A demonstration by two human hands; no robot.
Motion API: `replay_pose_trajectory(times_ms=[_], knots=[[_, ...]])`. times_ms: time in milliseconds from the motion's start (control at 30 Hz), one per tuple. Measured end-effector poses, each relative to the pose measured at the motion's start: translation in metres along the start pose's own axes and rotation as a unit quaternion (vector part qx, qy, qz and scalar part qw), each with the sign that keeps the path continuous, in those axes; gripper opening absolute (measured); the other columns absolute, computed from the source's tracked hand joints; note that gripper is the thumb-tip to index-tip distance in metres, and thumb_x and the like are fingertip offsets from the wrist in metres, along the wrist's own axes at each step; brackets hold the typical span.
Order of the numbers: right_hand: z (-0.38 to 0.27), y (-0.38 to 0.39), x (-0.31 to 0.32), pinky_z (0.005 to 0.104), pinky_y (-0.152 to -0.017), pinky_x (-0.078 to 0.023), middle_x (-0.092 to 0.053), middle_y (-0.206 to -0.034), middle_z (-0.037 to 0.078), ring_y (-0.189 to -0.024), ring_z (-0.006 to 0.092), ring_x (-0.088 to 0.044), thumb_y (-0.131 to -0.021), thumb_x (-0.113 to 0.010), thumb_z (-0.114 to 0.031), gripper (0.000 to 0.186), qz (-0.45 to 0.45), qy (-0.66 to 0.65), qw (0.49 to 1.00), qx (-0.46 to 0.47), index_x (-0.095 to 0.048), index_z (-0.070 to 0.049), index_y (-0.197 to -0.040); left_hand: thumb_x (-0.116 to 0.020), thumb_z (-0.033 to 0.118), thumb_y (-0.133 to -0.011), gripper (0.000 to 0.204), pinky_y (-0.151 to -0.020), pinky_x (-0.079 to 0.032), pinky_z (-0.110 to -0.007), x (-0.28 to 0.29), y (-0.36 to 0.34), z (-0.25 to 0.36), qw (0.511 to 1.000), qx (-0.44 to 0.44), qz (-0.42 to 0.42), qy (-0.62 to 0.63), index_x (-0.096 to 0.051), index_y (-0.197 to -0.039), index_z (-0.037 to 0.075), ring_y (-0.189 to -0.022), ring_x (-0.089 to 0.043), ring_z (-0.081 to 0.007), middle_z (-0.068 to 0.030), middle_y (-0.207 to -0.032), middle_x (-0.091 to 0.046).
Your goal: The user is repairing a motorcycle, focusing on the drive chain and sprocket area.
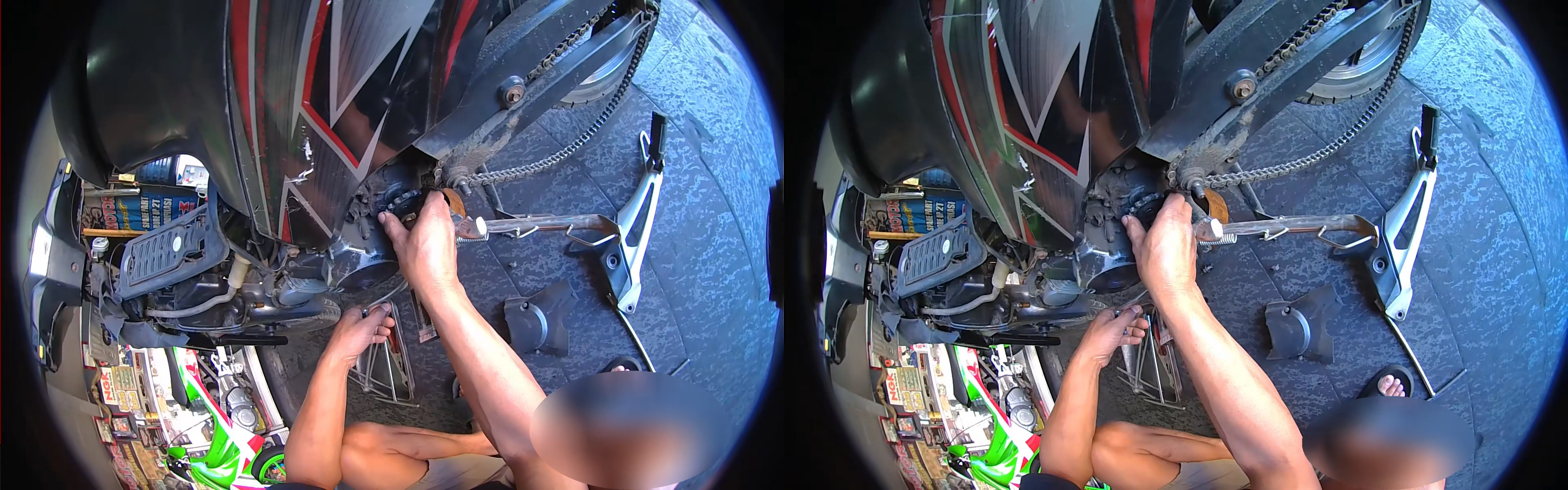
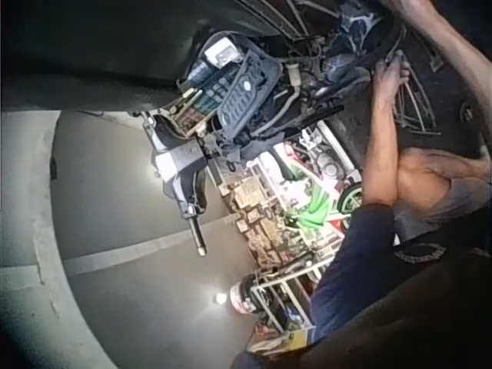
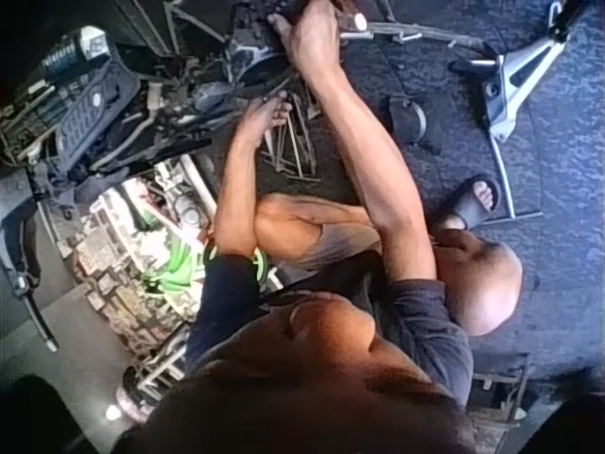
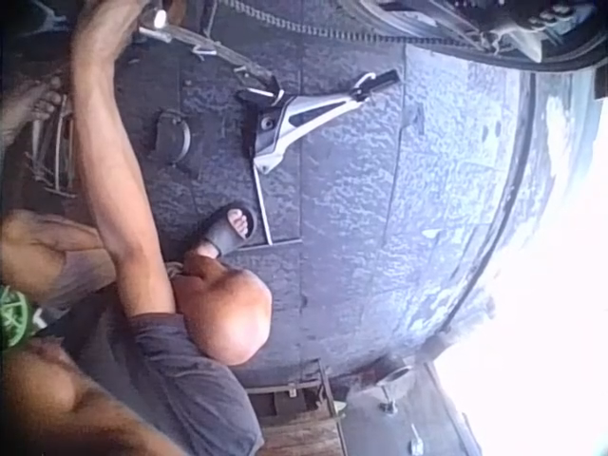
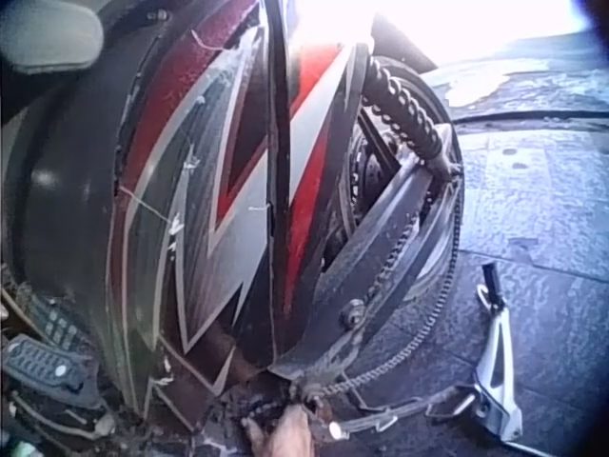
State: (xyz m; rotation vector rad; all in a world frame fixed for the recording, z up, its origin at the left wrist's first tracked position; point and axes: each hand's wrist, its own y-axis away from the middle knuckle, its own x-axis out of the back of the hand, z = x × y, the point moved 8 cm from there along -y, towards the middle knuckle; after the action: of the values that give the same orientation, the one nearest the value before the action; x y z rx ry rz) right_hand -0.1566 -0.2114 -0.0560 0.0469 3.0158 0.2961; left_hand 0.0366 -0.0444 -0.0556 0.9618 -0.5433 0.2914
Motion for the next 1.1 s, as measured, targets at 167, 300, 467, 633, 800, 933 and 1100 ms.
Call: replay_pose_trajectory(times_ms=[167, 300, 467, 633, 800, 933, 1100], knots=[[0.000, -0.002, 0.001, 0.0500, -0.090, -0.051, -0.062, -0.108, 0.035, -0.102, 0.0497, -0.064, -0.080, -0.082, -0.016, 0.055, 0.001, -0.019, 1.000, -0.014, -0.049, 0.011, -0.114, -0.064, 0.033, -0.099, 0.034, -0.068, -0.054, -0.024, 0.000, 0.002, 0.001, 1.000, -0.007, 0.012, 0.002, -0.069, -0.106, 0.000, -0.074, -0.064, -0.0093, -0.0037, -0.088, -0.069], [0.002, -0.003, 0.000, 0.0496, -0.086, -0.051, -0.065, -0.100, 0.033, -0.096, 0.0491, -0.067, -0.080, -0.083, -0.015, 0.051, -0.008, -0.031, 0.999, -0.035, -0.050, 0.011, -0.109, -0.064, 0.033, -0.098, 0.034, -0.069, -0.054, -0.024, 0.001, 0.003, 0.003, 1.000, -0.015, 0.014, 0.002, -0.070, -0.103, 0.000, -0.075, -0.064, -0.0092, -0.0036, -0.087, -0.069], [0.000, -0.002, 0.001, 0.0483, -0.075, -0.052, -0.067, -0.085, 0.030, -0.082, 0.0440, -0.069, -0.081, -0.083, -0.022, 0.050, 0.015, -0.012, 1.000, -0.008, -0.050, 0.010, -0.100, -0.061, 0.031, -0.101, 0.035, -0.069, -0.056, -0.024, -0.001, 0.005, 0.004, 0.999, -0.016, -0.003, -0.035, -0.063, -0.114, -0.001, -0.077, -0.066, -0.0119, -0.0079, -0.092, -0.069], [0.001, -0.004, -0.003, 0.0486, -0.080, -0.052, -0.067, -0.092, 0.031, -0.092, 0.0444, -0.068, -0.084, -0.081, -0.022, 0.051, 0.012, 0.014, 1.000, 0.017, -0.052, 0.011, -0.110, -0.061, 0.030, -0.101, 0.034, -0.070, -0.056, -0.025, -0.002, 0.006, 0.004, 0.999, -0.017, -0.001, -0.028, -0.063, -0.114, -0.001, -0.078, -0.065, -0.0118, -0.0079, -0.093, -0.069], [-0.005, 0.000, -0.003, 0.0513, -0.086, -0.051, -0.063, -0.105, 0.035, -0.102, 0.0483, -0.064, -0.088, -0.076, -0.025, 0.062, 0.034, 0.033, 0.996, 0.076, -0.048, 0.013, -0.128, -0.061, 0.030, -0.101, 0.033, -0.071, -0.056, -0.025, -0.002, 0.007, 0.004, 1.000, -0.019, -0.001, -0.025, -0.064, -0.115, 0.000, -0.078, -0.065, -0.0114, -0.0076, -0.093, -0.069], [-0.004, -0.001, -0.009, 0.0532, -0.088, -0.050, -0.058, -0.114, 0.039, -0.104, 0.0533, -0.061, -0.092, -0.072, -0.027, 0.065, 0.018, 0.065, 0.996, 0.059, -0.041, 0.013, -0.134, -0.062, 0.031, -0.100, 0.033, -0.071, -0.056, -0.026, -0.002, 0.007, 0.003, 1.000, -0.015, 0.002, -0.024, -0.064, -0.114, 0.001, -0.078, -0.065, -0.0113, -0.0073, -0.093, -0.070], [0.001, -0.001, -0.013, 0.0517, -0.098, -0.049, -0.051, -0.125, 0.040, -0.114, 0.0541, -0.056, -0.094, -0.068, -0.028, 0.075, -0.030, 0.056, 0.998, 0.030, -0.031, 0.015, -0.143, -0.062, 0.032, -0.100, 0.034, -0.071, -0.056, -0.025, -0.002, 0.006, 0.001, 1.000, -0.015, 0.000, -0.026, -0.065, -0.114, 0.001, -0.077, -0.064, -0.0106, -0.0068, -0.093, -0.070]])
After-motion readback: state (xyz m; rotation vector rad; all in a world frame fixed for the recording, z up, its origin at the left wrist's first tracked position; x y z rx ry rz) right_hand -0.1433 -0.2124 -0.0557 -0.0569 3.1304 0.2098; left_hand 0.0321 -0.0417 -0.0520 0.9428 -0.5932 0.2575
